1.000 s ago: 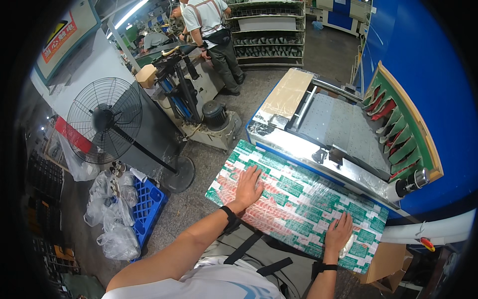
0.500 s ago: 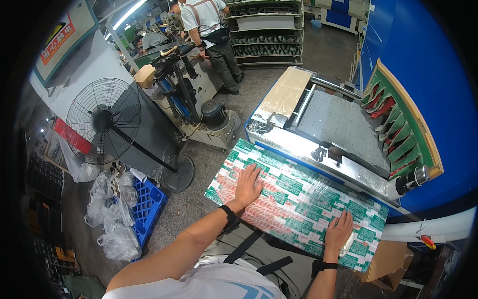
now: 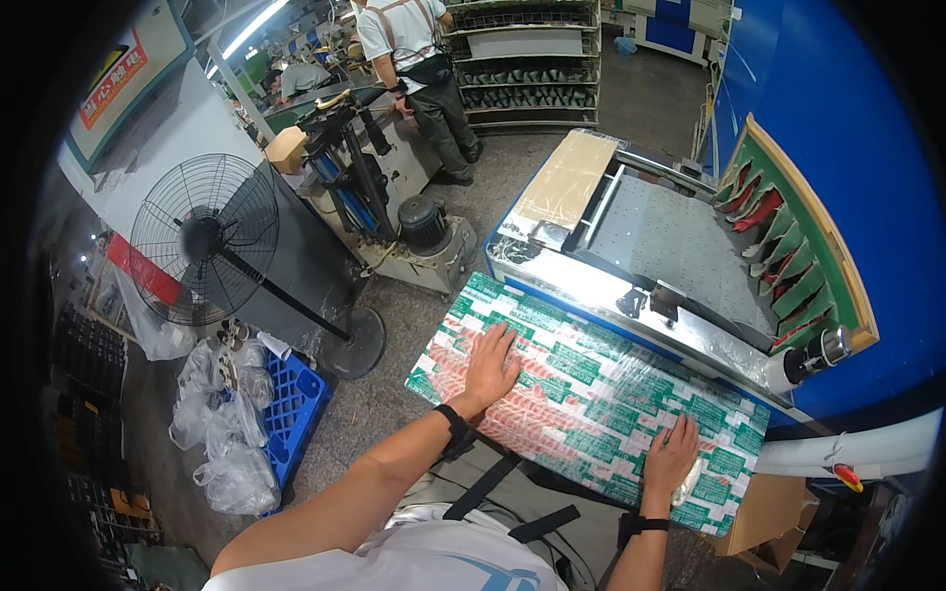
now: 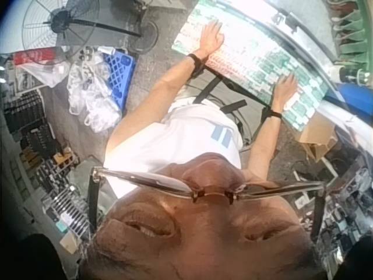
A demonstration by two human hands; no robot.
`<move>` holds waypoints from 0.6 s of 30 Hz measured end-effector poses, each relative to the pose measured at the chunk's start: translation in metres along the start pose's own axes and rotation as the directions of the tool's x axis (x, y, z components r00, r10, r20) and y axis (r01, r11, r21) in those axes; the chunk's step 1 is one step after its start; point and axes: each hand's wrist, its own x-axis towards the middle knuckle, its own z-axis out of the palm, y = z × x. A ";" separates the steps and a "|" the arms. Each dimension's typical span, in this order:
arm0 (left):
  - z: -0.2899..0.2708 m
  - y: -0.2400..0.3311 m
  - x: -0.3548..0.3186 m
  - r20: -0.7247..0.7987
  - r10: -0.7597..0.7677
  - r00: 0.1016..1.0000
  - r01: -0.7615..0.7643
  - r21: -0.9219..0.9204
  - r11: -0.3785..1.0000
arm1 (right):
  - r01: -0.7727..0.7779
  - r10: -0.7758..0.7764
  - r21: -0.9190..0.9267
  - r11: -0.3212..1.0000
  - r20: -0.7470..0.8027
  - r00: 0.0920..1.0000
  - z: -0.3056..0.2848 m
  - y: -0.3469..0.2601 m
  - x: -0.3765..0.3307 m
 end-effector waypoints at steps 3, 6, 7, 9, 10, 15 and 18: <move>0.002 0.001 0.000 0.005 -0.002 1.000 0.002 0.000 1.000 | -0.009 0.009 -0.010 1.000 0.003 1.000 0.001 0.002 0.000; 0.002 0.000 0.000 -0.041 0.018 0.999 -0.017 0.012 1.000 | -0.007 0.007 -0.002 1.000 0.013 1.000 0.001 0.001 0.000; 0.002 -0.001 0.000 -0.042 0.017 0.999 -0.016 0.015 1.000 | -0.006 0.006 0.001 1.000 0.013 1.000 0.001 0.001 0.001; 0.002 0.000 0.000 -0.043 0.018 0.999 -0.018 0.006 1.000 | -0.005 0.005 -0.005 1.000 0.009 1.000 0.003 0.003 0.001; 0.002 0.000 0.000 -0.044 0.018 0.999 -0.018 0.006 1.000 | -0.005 0.005 -0.005 1.000 0.009 1.000 0.003 0.003 0.001; 0.004 -0.002 0.001 -0.050 0.029 0.998 -0.029 0.014 0.999 | -0.001 0.001 -0.004 1.000 -0.005 1.000 0.003 0.003 0.000; 0.003 -0.001 0.000 -0.049 0.027 0.998 -0.027 0.008 1.000 | -0.001 0.001 0.005 1.000 -0.007 1.000 0.003 0.003 -0.001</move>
